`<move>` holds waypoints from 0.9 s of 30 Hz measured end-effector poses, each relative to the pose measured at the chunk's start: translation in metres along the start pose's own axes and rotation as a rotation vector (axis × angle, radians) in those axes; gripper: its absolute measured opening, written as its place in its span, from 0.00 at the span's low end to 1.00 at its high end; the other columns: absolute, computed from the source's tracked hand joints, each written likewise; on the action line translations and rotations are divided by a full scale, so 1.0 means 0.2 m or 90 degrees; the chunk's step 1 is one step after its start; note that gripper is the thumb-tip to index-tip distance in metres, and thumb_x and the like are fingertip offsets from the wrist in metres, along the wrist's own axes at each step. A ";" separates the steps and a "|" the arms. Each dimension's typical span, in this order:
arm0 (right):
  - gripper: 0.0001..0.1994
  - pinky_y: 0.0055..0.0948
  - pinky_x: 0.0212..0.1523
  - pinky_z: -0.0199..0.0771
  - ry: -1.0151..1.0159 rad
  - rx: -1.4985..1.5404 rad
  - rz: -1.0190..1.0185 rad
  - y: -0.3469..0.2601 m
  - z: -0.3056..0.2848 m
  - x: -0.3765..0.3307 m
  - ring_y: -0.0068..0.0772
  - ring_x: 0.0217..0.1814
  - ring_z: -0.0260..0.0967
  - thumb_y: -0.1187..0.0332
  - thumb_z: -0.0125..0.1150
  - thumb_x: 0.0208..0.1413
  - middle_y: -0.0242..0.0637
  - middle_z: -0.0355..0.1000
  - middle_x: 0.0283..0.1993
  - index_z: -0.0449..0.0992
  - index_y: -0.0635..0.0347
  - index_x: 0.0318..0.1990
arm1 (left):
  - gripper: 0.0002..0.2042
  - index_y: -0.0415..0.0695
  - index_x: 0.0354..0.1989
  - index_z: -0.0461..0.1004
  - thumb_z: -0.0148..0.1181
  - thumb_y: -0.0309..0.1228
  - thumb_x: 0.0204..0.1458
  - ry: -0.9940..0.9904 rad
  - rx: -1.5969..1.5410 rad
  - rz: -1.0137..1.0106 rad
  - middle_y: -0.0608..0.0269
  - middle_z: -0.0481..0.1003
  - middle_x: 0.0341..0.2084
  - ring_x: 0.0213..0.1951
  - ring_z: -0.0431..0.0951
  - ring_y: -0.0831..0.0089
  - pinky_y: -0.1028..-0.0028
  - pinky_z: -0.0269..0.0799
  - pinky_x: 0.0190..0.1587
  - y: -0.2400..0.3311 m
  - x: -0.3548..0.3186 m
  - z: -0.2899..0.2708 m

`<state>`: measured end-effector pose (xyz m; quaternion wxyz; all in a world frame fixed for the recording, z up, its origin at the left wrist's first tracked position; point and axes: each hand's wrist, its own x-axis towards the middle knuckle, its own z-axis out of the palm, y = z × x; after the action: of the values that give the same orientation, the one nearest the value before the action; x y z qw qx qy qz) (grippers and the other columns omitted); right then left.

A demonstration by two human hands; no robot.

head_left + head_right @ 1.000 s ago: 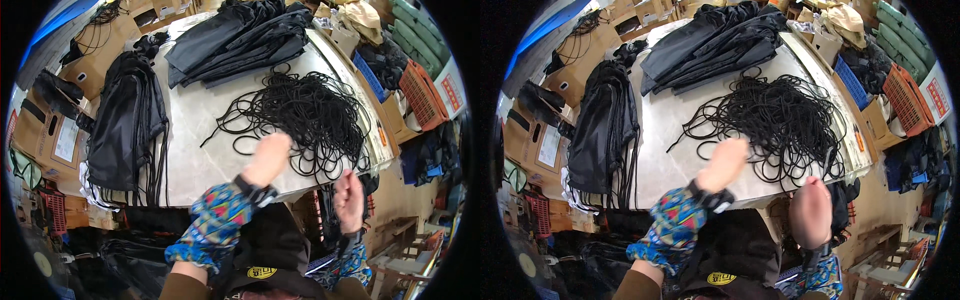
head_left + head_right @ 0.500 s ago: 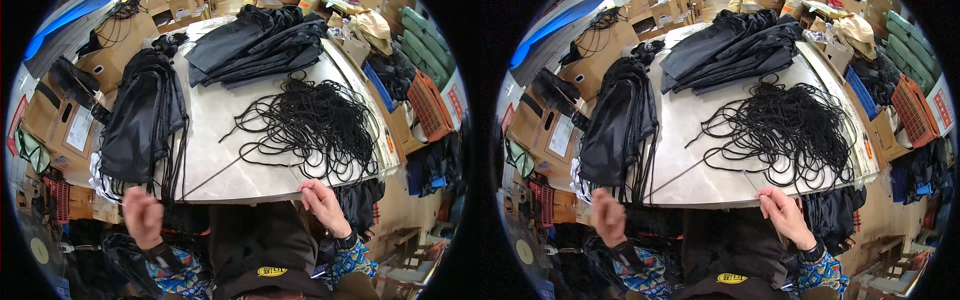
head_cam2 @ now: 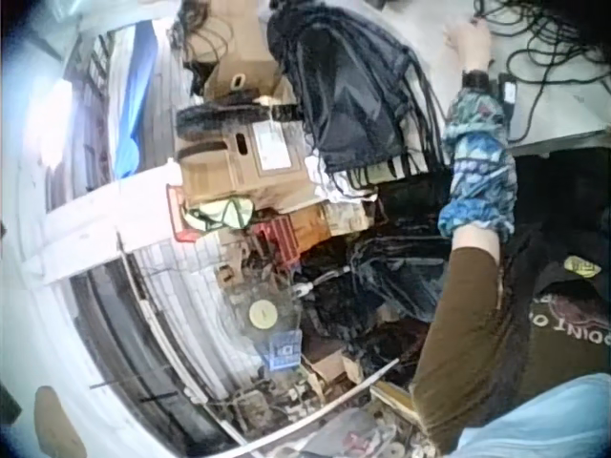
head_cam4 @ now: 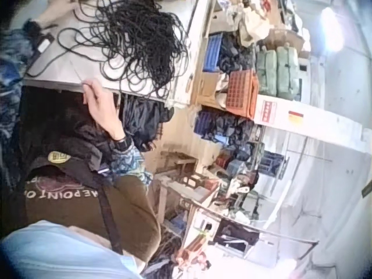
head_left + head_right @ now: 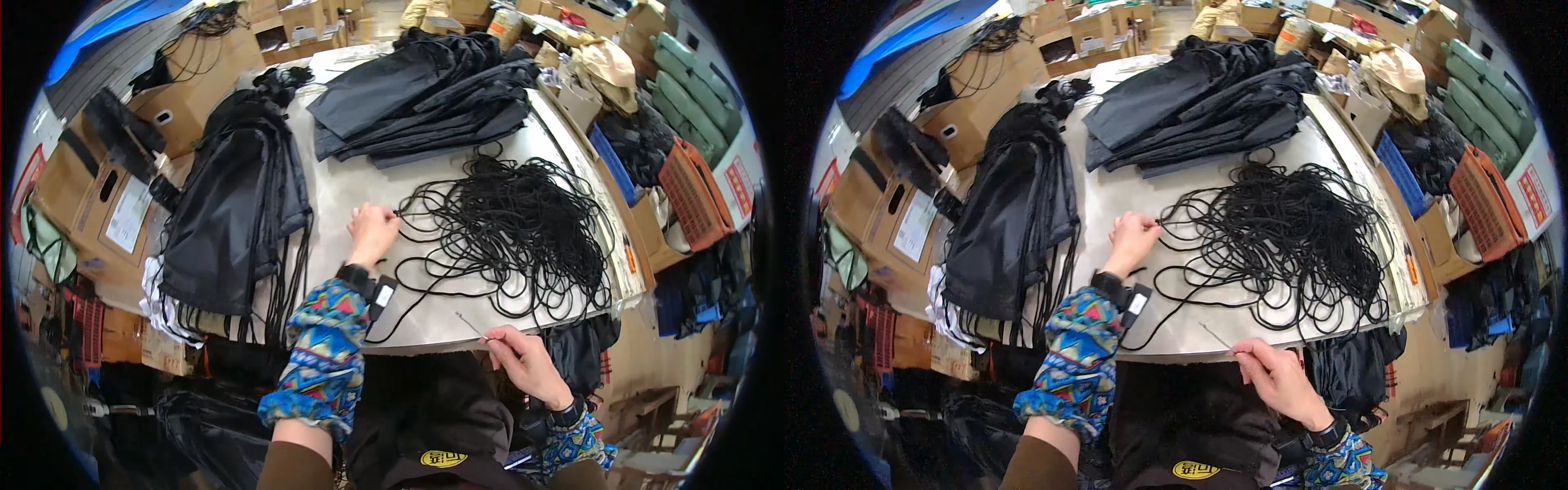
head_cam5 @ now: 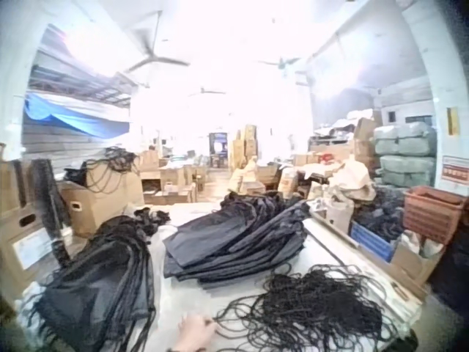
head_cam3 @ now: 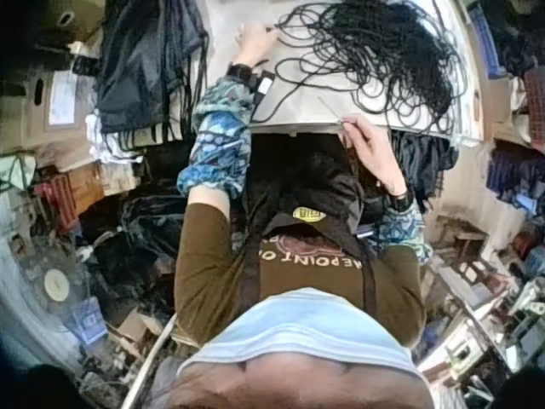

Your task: The person uses a metal hook tool to thread black drawstrings through the hems of black fabric bags. They repeatedly pull the strings through the casing, adjust the tension, and place the finished bags into a pile on the table.

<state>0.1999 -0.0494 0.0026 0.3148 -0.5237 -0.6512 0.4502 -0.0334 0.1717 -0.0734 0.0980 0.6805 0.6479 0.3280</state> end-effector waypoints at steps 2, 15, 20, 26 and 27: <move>0.07 0.16 0.26 0.62 0.026 0.045 0.037 0.04 -0.05 -0.01 0.14 0.24 0.61 0.73 0.48 0.61 0.26 0.66 0.23 0.72 0.65 0.42 | 0.12 0.40 0.33 0.76 0.61 0.36 0.48 -0.091 -0.357 -0.034 0.58 0.76 0.29 0.31 0.75 0.69 0.70 0.70 0.37 -0.04 0.01 -0.06; 0.15 0.23 0.27 0.64 0.009 -0.018 -0.224 -0.08 -0.01 0.41 0.23 0.24 0.63 0.73 0.55 0.57 0.35 0.68 0.23 0.69 0.63 0.52 | 0.08 0.35 0.39 0.68 0.58 0.19 0.52 -0.323 -0.604 0.112 0.60 0.73 0.33 0.38 0.77 0.73 0.77 0.71 0.43 0.28 -0.49 -0.47; 0.05 0.29 0.27 0.66 0.285 -0.128 -0.262 0.01 -0.04 0.40 0.39 0.23 0.68 0.73 0.55 0.55 0.44 0.70 0.25 0.74 0.65 0.36 | 0.11 0.37 0.41 0.67 0.56 0.15 0.50 -0.310 -0.841 0.003 0.60 0.74 0.31 0.36 0.77 0.73 0.76 0.72 0.42 0.31 -0.54 -0.53; 0.09 0.14 0.16 0.48 0.071 0.402 0.085 -0.02 -0.15 0.33 0.08 0.16 0.51 0.65 0.54 0.60 0.18 0.63 0.19 0.77 0.60 0.36 | 0.14 0.39 0.44 0.73 0.62 0.24 0.48 -0.139 -0.430 0.136 0.57 0.74 0.36 0.41 0.74 0.70 0.74 0.69 0.45 0.30 -0.50 -0.48; 0.08 0.12 0.16 0.44 0.081 0.394 0.084 -0.03 -0.12 0.31 0.06 0.16 0.48 0.65 0.54 0.60 0.18 0.62 0.19 0.77 0.58 0.36 | 0.14 0.39 0.44 0.75 0.62 0.27 0.48 -0.110 -0.310 0.234 0.58 0.74 0.37 0.42 0.73 0.70 0.73 0.68 0.45 0.33 -0.49 -0.41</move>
<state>0.2021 0.0170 0.0143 0.4693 -0.4710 -0.4269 0.6129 -0.0212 0.0451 -0.0054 0.2517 0.7680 0.4059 0.4266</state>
